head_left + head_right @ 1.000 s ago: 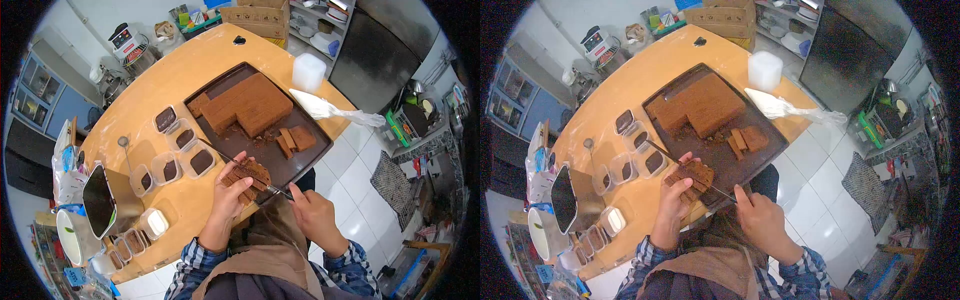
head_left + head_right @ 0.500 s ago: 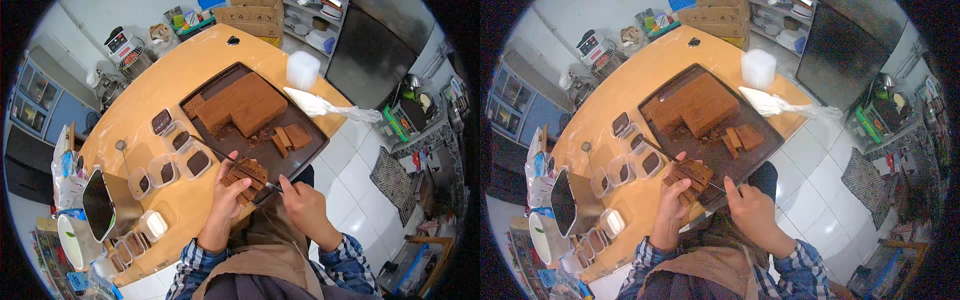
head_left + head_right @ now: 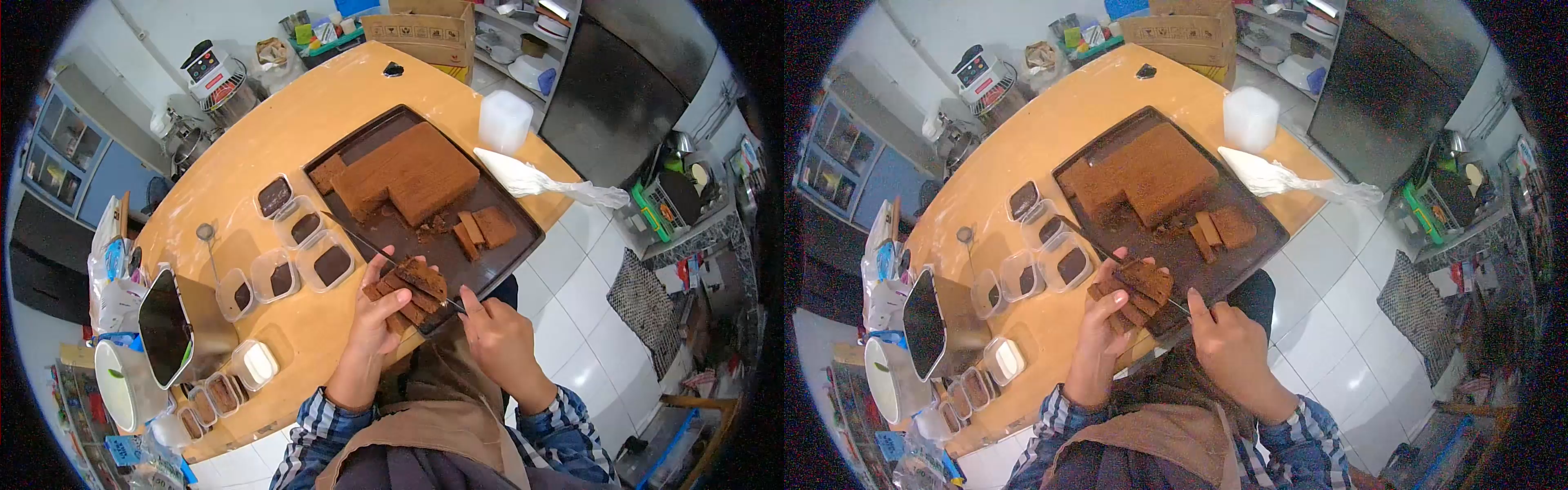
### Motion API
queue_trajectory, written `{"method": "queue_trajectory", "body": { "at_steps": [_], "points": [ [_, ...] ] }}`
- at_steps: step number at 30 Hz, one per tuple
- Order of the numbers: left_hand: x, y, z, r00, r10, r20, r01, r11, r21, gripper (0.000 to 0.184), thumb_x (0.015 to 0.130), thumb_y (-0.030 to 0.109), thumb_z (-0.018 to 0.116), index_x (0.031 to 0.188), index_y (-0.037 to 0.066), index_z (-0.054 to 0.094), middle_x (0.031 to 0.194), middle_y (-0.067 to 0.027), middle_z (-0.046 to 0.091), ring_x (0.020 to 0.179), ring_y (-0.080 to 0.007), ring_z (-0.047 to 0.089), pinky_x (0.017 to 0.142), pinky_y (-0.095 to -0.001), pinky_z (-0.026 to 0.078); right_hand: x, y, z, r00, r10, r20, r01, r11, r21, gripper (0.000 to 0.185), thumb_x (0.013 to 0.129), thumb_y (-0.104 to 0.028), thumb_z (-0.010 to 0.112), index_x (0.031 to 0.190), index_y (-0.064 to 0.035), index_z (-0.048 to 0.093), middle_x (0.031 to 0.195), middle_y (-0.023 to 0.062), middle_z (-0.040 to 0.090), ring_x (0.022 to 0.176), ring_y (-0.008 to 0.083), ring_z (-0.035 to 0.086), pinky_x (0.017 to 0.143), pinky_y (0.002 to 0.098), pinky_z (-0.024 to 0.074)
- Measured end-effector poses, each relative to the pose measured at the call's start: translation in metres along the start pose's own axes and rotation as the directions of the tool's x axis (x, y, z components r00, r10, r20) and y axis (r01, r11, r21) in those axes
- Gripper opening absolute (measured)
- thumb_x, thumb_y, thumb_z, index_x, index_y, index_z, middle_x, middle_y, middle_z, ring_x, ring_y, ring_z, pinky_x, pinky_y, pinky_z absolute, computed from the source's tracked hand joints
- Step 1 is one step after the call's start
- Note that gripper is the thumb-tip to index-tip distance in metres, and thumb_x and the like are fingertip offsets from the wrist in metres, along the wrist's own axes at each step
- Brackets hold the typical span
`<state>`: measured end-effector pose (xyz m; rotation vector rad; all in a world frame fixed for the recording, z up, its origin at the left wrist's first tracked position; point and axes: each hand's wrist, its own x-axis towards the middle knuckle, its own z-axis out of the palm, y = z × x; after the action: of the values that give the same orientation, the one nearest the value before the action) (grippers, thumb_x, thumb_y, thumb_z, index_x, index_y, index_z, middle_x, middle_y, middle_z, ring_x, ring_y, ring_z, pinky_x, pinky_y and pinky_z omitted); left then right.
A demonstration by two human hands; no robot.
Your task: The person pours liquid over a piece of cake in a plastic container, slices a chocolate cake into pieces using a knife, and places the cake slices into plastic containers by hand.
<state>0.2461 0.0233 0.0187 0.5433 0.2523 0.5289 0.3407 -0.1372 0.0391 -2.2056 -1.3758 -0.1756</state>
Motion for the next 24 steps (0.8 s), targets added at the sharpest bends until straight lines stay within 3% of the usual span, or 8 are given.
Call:
{"method": "queue_trajectory", "body": {
  "at_steps": [6,9,15,20,24],
  "points": [
    [0.002,-0.001,-0.004,0.996,-0.023,-0.081,0.031,0.996,0.089,0.061,0.077,0.0,0.067,0.128,0.006,0.035,0.121,-0.0216,0.052,0.112,-0.0338,0.055,0.094,-0.0474,0.049,0.001,-0.002,-0.004,0.999,-0.006,0.036,0.008,0.999,-0.046,0.036,0.079,-0.016,0.065,0.113,-0.0048,0.062,0.067,0.0065,0.051,0.059,0.0223,0.057,0.047,0.0344,0.0469],
    [0.003,0.0,-0.002,0.992,-0.019,-0.127,0.026,0.998,0.05,0.058,0.077,-0.001,0.067,0.126,0.006,0.037,0.119,-0.0212,0.053,0.11,-0.0324,0.056,0.093,-0.045,0.05,-0.002,-0.004,-0.013,0.997,0.02,0.074,-0.015,0.998,-0.063,0.035,0.079,-0.016,0.065,0.113,-0.005,0.061,0.067,0.0067,0.052,0.059,0.0226,0.058,0.047,0.0348,0.0471],
    [0.002,0.002,-0.004,0.992,-0.08,-0.102,0.093,0.987,0.133,0.049,0.078,0.002,0.068,0.12,-0.002,0.043,0.115,-0.0193,0.056,0.106,-0.0281,0.059,0.09,-0.0415,0.052,-0.001,0.0,-0.01,0.997,0.005,0.08,0.0,0.998,-0.066,0.035,0.079,-0.015,0.064,0.113,-0.0047,0.061,0.067,0.0068,0.052,0.059,0.0235,0.058,0.047,0.0355,0.0473],
    [0.001,0.005,0.0,0.992,-0.074,-0.1,0.088,0.987,0.138,0.049,0.078,0.004,0.068,0.12,-0.004,0.043,0.113,-0.0186,0.057,0.104,-0.0271,0.06,0.088,-0.0407,0.052,0.004,0.0,0.0,0.999,-0.015,0.031,0.016,0.999,-0.03,0.035,0.078,-0.014,0.065,0.112,-0.0042,0.061,0.066,0.0075,0.052,0.058,0.0244,0.059,0.047,0.036,0.047],
    [0.002,0.003,0.002,0.991,-0.044,-0.129,0.055,0.995,0.082,0.054,0.077,0.001,0.068,0.123,-0.004,0.04,0.113,-0.0183,0.057,0.104,-0.027,0.06,0.087,-0.0404,0.053,-0.005,0.002,-0.008,0.992,0.059,0.11,-0.054,0.997,-0.048,0.035,0.078,-0.014,0.065,0.112,-0.0042,0.061,0.067,0.0083,0.052,0.057,0.0253,0.058,0.047,0.0364,0.0469]
  ]
}}
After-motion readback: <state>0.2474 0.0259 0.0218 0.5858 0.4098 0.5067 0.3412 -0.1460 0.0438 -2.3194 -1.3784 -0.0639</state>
